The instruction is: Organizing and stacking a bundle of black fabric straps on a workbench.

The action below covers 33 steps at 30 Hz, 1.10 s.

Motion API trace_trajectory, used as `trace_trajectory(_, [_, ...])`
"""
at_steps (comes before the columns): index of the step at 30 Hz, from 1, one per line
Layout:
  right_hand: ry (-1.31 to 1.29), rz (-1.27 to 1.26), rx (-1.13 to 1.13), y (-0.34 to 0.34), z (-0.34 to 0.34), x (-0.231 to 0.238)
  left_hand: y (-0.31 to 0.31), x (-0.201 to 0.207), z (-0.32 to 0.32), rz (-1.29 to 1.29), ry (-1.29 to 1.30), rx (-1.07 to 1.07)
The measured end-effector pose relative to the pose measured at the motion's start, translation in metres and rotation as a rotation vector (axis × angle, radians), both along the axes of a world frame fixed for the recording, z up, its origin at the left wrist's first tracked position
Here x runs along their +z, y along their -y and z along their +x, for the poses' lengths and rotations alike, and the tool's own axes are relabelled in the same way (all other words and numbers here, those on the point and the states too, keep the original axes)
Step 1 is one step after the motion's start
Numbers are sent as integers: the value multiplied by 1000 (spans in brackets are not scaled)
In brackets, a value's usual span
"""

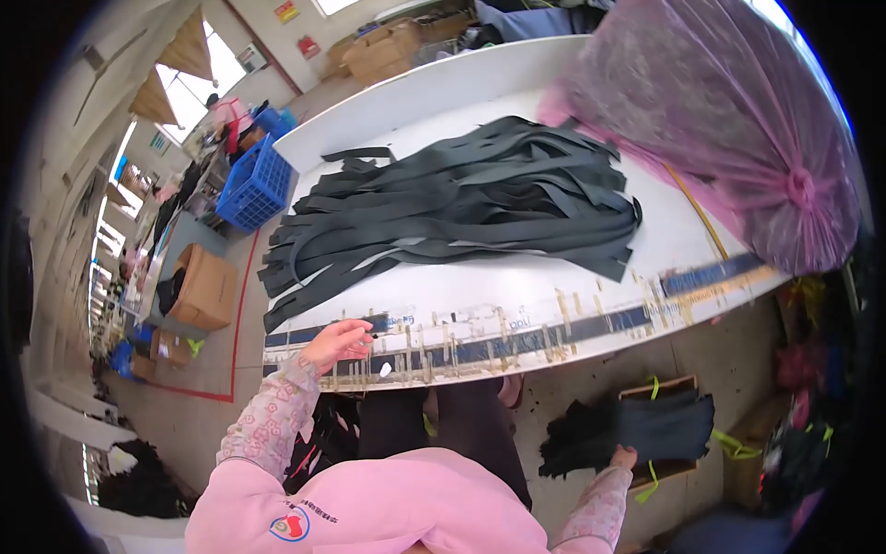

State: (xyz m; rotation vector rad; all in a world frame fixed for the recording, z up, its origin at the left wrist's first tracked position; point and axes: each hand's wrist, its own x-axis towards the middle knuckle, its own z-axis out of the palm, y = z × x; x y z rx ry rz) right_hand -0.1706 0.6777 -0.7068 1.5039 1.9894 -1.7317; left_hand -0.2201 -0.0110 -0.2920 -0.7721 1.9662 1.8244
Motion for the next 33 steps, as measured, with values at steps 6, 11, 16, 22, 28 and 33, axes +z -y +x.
trace_trajectory(6, [-761, 351, 146, 64, -175, 179, 98, -19, -10, -562, -213, -168])
trace_trajectory(11, [-1025, 216, 649, 242, -281, 375, 134, -19, -95, -1042, -710, -266])
trace_trajectory(16, [-1241, 407, 1350, 458, -320, 415, 187, -26, -152, -1288, -676, -371])
trace_trajectory(22, [-956, 1048, 1800, 613, -343, 392, 202, -34, -191, -1289, -437, -558])
trace_trajectory(28, [-629, 1234, 1880, 647, -339, 386, 209, -50, -187, -1353, -459, -608])
trace_trajectory(33, [-671, 1321, 1860, 650, -346, 387, 206, -50, -189, -1406, -519, -659])
